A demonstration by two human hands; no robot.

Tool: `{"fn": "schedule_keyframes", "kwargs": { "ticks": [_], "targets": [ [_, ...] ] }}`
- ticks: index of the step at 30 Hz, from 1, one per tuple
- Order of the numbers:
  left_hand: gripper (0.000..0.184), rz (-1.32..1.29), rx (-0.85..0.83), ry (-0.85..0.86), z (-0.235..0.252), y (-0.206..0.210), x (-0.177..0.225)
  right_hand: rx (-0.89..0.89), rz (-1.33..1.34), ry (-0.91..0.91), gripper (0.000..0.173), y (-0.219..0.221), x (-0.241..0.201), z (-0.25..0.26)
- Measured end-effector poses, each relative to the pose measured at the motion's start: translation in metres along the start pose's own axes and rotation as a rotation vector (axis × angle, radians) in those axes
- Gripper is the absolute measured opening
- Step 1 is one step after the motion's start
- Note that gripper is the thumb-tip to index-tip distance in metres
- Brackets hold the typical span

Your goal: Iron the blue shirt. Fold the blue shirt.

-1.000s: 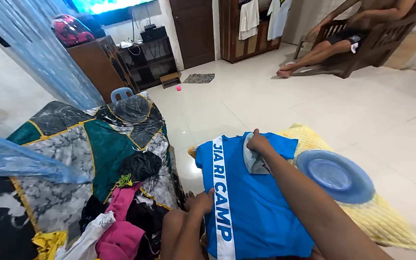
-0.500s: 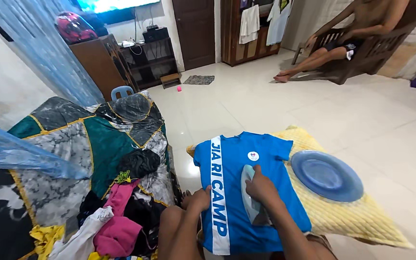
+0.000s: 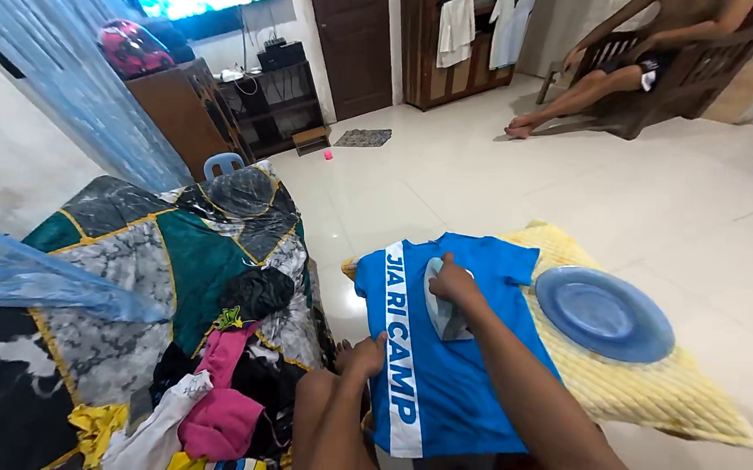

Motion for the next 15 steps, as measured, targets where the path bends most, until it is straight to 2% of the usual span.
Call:
{"fn": "schedule_keyframes", "kwargs": {
  "ticks": [5,9,15],
  "targets": [
    [0.078,-0.032,-0.011,0.003,-0.001,0.000,0.000,0.001,0.026,-0.005,0.091,0.007,0.008,-0.005],
    [0.078,-0.082,-0.019,0.021,-0.005,-0.001,-0.001,0.000,0.029,0.003,0.084,0.022,0.022,-0.047],
    [0.077,-0.048,-0.003,0.030,-0.005,-0.001,0.002,-0.033,0.015,0.018,0.082,0.040,0.040,-0.107]
  ]
}}
Point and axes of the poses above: each hand's wrist, its own z-axis towards the middle knuckle, its own y-axis out of the palm, x = y × z, the point moved 2 cm from there along z, towards the middle knuckle, and after that the axes turned 14 degrees about -z, right-handed, at the moved point
